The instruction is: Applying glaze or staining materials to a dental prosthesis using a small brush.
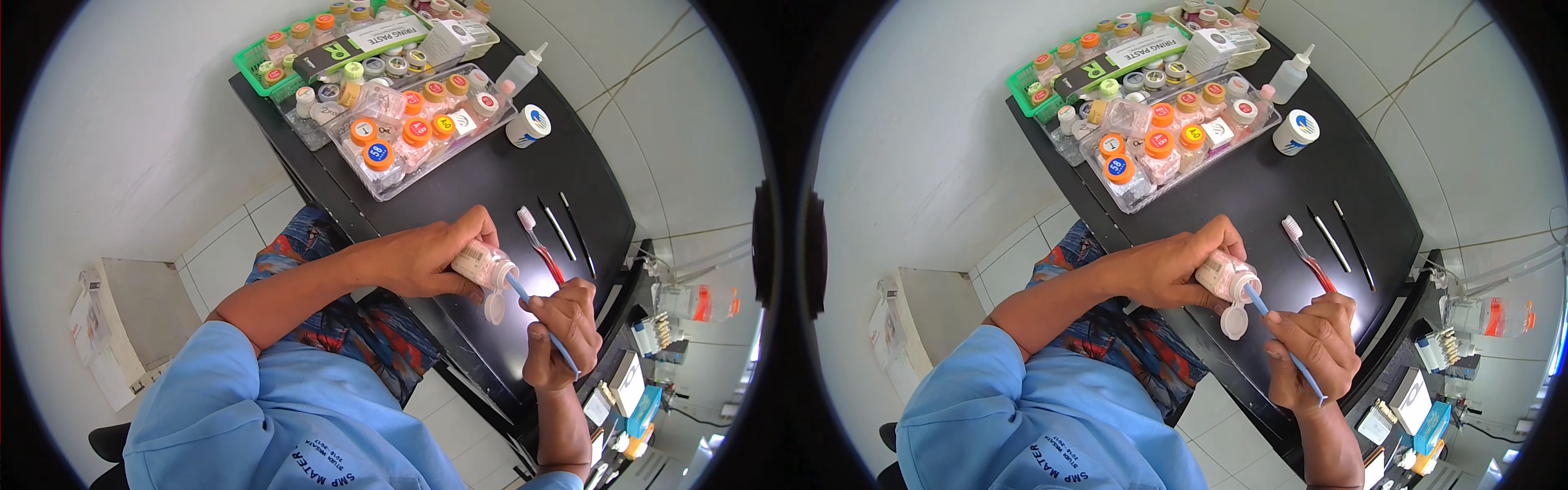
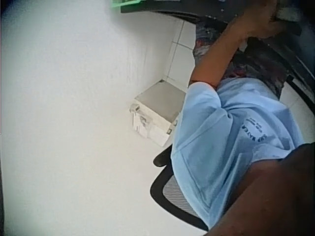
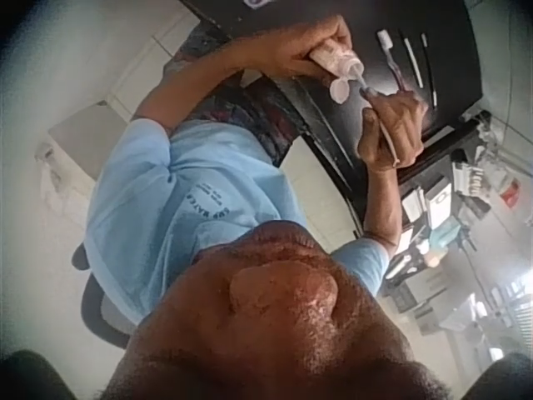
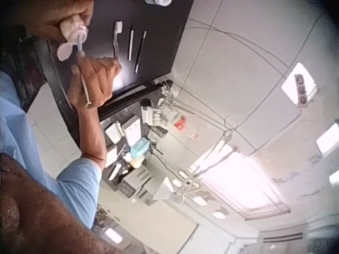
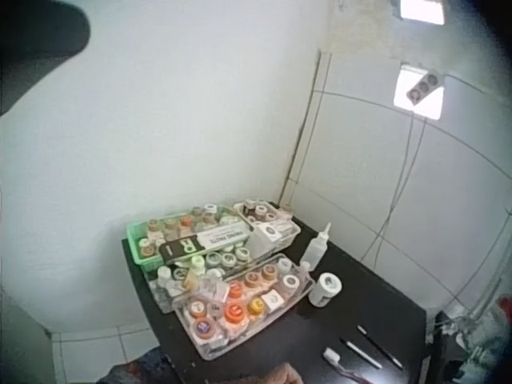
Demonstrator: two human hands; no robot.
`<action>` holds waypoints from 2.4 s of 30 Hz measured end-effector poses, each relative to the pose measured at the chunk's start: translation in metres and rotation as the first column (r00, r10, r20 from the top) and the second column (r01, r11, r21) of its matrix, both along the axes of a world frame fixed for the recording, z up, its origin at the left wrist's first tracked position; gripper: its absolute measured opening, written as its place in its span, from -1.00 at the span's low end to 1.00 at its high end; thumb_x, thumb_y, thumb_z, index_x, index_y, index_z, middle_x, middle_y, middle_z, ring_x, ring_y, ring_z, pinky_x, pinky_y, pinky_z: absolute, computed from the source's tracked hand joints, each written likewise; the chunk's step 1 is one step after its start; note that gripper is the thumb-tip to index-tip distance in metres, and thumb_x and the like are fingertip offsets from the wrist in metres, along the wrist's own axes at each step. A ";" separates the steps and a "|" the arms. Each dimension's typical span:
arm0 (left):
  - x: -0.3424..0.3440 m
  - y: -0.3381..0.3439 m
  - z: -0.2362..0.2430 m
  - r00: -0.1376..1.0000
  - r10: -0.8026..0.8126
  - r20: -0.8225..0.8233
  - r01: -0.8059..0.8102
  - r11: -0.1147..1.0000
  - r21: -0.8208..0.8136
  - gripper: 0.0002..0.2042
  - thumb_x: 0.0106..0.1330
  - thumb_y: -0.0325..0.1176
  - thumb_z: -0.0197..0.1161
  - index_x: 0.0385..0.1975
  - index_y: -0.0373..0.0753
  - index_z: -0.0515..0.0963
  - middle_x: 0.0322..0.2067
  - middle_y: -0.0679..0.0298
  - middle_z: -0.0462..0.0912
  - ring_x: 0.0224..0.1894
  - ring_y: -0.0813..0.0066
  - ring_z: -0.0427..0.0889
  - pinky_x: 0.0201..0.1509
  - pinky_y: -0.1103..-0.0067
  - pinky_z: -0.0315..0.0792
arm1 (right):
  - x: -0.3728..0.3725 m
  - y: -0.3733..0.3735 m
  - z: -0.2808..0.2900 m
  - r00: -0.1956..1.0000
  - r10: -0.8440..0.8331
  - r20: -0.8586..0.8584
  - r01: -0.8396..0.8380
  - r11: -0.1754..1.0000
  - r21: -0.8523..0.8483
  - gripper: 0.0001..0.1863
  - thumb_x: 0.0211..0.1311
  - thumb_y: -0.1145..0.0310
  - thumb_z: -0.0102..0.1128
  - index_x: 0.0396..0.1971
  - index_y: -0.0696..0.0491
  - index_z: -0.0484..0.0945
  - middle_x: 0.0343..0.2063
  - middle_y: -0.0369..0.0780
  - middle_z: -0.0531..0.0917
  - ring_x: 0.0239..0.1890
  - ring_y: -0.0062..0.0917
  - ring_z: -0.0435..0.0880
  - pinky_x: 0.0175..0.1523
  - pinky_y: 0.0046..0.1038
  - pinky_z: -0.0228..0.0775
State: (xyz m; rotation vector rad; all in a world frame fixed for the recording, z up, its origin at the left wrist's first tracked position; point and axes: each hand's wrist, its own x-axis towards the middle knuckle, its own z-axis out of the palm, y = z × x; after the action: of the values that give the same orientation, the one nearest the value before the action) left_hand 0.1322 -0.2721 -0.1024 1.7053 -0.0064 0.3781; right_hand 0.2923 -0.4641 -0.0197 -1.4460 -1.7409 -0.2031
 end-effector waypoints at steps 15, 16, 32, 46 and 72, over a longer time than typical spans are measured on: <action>0.000 -0.001 -0.002 1.000 -0.007 -0.010 0.007 0.998 0.059 -0.37 0.26 -0.28 0.62 0.10 -0.25 0.25 -0.11 0.05 0.73 -0.11 0.06 0.81 -0.09 0.28 0.64 | 0.002 0.000 -0.005 0.991 0.047 -0.122 -0.046 0.999 0.012 -0.92 0.18 0.56 0.33 -0.32 0.16 0.63 -0.51 -0.18 0.71 -0.47 -0.38 0.50 -0.20 -0.27 0.34; 0.000 -0.002 -0.003 1.000 0.003 -0.003 -0.003 0.998 0.060 -0.36 0.25 -0.28 0.63 0.10 -0.25 0.25 -0.12 0.05 0.73 -0.11 0.07 0.81 -0.09 0.28 0.64 | 0.004 -0.002 -0.005 0.991 0.049 -0.123 -0.048 0.999 0.013 -0.92 0.18 0.56 0.33 -0.32 0.16 0.63 -0.51 -0.18 0.71 -0.47 -0.38 0.50 -0.20 -0.27 0.34; -0.003 0.000 0.004 1.000 0.013 -0.029 -0.011 0.999 0.050 -0.36 0.15 -0.22 0.70 0.02 -0.26 0.33 -0.16 0.08 0.77 -0.12 0.04 0.82 -0.06 0.30 0.64 | 0.003 -0.004 -0.009 0.970 0.084 -0.229 -0.081 0.996 0.021 -0.72 0.50 0.28 0.24 -0.31 0.21 0.70 -0.47 -0.11 0.76 -0.43 -0.32 0.58 -0.11 -0.15 0.48; -0.006 0.000 0.007 0.998 0.049 -0.035 -0.047 0.998 0.048 -0.35 0.13 -0.20 0.71 -0.02 -0.28 0.33 -0.19 0.05 0.75 -0.14 0.01 0.80 -0.08 0.31 0.63 | 0.001 -0.001 -0.006 0.983 0.044 -0.180 -0.046 0.999 -0.005 -0.61 0.60 0.17 0.19 -0.31 0.20 0.70 -0.55 -0.15 0.77 -0.45 -0.34 0.65 -0.03 -0.12 0.55; -0.004 -0.002 0.006 0.997 -0.051 -0.062 0.051 0.999 -0.015 -0.32 0.20 -0.38 0.62 0.14 -0.28 0.22 -0.23 0.08 0.70 -0.13 0.20 0.77 -0.05 0.38 0.59 | -0.003 0.000 -0.004 0.990 0.092 -0.105 -0.095 0.995 -0.026 -0.58 0.58 0.06 0.20 -0.30 0.15 0.68 -0.43 -0.19 0.71 -0.36 -0.31 0.63 0.02 -0.05 0.54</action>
State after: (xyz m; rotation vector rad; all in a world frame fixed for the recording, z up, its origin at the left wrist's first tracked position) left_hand 0.1286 -0.2741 -0.0963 1.6993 -0.0018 0.2864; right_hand 0.2893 -0.4641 -0.0238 -1.3693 -1.7288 -0.0501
